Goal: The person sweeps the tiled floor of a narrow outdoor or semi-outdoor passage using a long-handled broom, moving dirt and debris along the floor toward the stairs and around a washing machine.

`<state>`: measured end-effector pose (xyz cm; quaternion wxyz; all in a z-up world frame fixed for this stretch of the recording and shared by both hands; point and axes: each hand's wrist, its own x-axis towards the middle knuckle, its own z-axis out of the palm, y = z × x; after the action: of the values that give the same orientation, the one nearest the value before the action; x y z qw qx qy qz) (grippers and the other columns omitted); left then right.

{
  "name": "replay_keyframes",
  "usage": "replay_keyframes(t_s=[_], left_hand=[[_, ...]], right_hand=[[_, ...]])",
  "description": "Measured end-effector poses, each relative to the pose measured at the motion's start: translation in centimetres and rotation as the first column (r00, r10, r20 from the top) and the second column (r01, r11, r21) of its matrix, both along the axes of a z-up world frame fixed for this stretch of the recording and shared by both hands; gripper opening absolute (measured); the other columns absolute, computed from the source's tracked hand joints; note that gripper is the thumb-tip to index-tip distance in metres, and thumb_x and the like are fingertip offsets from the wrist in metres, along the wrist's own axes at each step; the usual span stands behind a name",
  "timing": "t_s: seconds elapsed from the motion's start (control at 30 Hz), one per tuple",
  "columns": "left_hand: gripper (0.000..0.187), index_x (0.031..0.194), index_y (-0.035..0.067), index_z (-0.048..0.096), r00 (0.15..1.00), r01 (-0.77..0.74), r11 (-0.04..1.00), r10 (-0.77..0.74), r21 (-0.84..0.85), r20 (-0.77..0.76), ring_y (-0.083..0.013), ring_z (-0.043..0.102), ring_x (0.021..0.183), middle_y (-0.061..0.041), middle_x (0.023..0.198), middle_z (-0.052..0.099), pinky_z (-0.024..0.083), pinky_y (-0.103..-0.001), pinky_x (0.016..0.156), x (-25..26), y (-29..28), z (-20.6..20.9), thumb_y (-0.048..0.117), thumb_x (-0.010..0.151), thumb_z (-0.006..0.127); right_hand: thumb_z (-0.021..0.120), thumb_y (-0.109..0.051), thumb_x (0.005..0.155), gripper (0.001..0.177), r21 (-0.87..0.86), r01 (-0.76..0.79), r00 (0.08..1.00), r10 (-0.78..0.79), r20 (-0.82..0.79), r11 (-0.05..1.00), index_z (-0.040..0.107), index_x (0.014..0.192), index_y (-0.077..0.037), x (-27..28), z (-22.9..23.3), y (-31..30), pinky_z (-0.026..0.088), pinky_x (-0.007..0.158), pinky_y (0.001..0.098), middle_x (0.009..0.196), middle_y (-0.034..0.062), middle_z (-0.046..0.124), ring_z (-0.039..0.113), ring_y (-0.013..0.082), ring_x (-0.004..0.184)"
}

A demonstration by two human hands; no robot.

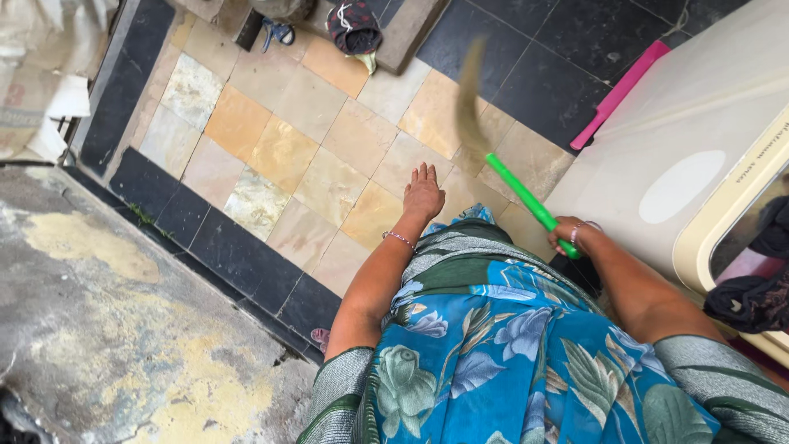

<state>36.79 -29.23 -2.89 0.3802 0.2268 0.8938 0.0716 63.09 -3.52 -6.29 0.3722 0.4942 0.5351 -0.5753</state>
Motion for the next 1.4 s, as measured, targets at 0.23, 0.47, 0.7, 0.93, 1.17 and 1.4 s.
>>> replay_keyframes(t_s=[0.23,0.47,0.7,0.93,1.17,1.4], left_hand=[[0.079,0.162,0.011,0.022,0.997,-0.077,0.997,0.077,0.000,0.000,-0.0296,0.015,0.158,-0.009,0.172,0.013,0.025,-0.050,0.124,-0.3,-1.9,0.1,0.029,0.096,0.060],[0.079,0.162,0.011,0.022,0.998,-0.065,0.998,0.065,0.019,-0.006,-0.0298,0.015,0.157,-0.009,0.171,0.013,0.026,-0.050,0.123,-1.4,-2.9,0.6,0.032,0.096,0.061],[0.078,0.162,0.009,0.022,1.000,-0.029,0.999,0.029,0.036,-0.003,-0.0320,0.014,0.157,-0.011,0.171,0.012,0.024,-0.050,0.124,-3.1,-5.5,-0.4,0.030,0.096,0.060],[0.075,0.161,0.009,0.023,0.999,-0.037,0.999,0.037,0.015,0.006,-0.0313,0.013,0.158,-0.011,0.171,0.012,0.024,-0.050,0.124,-3.5,-8.8,-0.6,0.027,0.096,0.056],[0.073,0.162,0.009,0.023,0.999,-0.032,0.999,0.032,0.020,-0.002,-0.0309,0.014,0.158,-0.010,0.172,0.013,0.025,-0.050,0.124,-3.4,-12.7,-2.1,0.023,0.097,0.052],[0.073,0.162,0.009,0.024,1.000,-0.012,1.000,0.012,0.028,0.014,-0.0328,0.016,0.158,-0.012,0.172,0.014,0.025,-0.051,0.124,-2.5,-14.1,-2.8,0.021,0.096,0.052]], right_hand=[[0.068,0.012,0.068,0.050,-0.063,-0.270,0.955,0.259,-0.145,0.961,0.059,0.116,0.002,-7.0,-2.4,-4.3,0.046,0.037,0.0382,0.067,0.0168,0.061,0.057,0.0227,0.045],[0.068,0.013,0.065,0.089,0.060,-0.149,0.966,0.158,-0.203,0.987,0.051,0.147,-0.018,-7.4,-1.9,-6.5,0.044,0.037,0.0370,0.069,0.0134,0.064,0.055,0.0210,0.045],[0.065,0.008,0.071,0.050,0.118,-0.037,0.993,0.049,-0.103,0.992,0.060,0.120,-0.003,-3.1,2.0,-2.1,0.046,0.039,0.0380,0.071,0.0138,0.062,0.055,0.0215,0.046],[0.071,0.007,0.077,0.037,-0.053,-0.211,0.964,0.217,0.153,0.976,0.057,0.108,-0.005,0.1,3.6,-5.0,0.048,0.043,0.0414,0.064,0.0133,0.058,0.056,0.0243,0.050],[0.062,-0.016,0.082,0.015,-0.383,-0.452,0.889,0.441,-0.120,0.806,0.070,0.079,-0.004,-8.4,-2.3,-13.5,0.043,0.041,0.0322,0.049,0.0084,0.055,0.053,0.0181,0.042],[0.070,-0.004,0.081,0.042,-0.134,-0.138,0.968,0.105,-0.226,0.981,0.057,0.121,-0.007,-13.9,-2.4,-18.2,0.047,0.041,0.0339,0.071,0.0090,0.061,0.055,0.0165,0.047]])
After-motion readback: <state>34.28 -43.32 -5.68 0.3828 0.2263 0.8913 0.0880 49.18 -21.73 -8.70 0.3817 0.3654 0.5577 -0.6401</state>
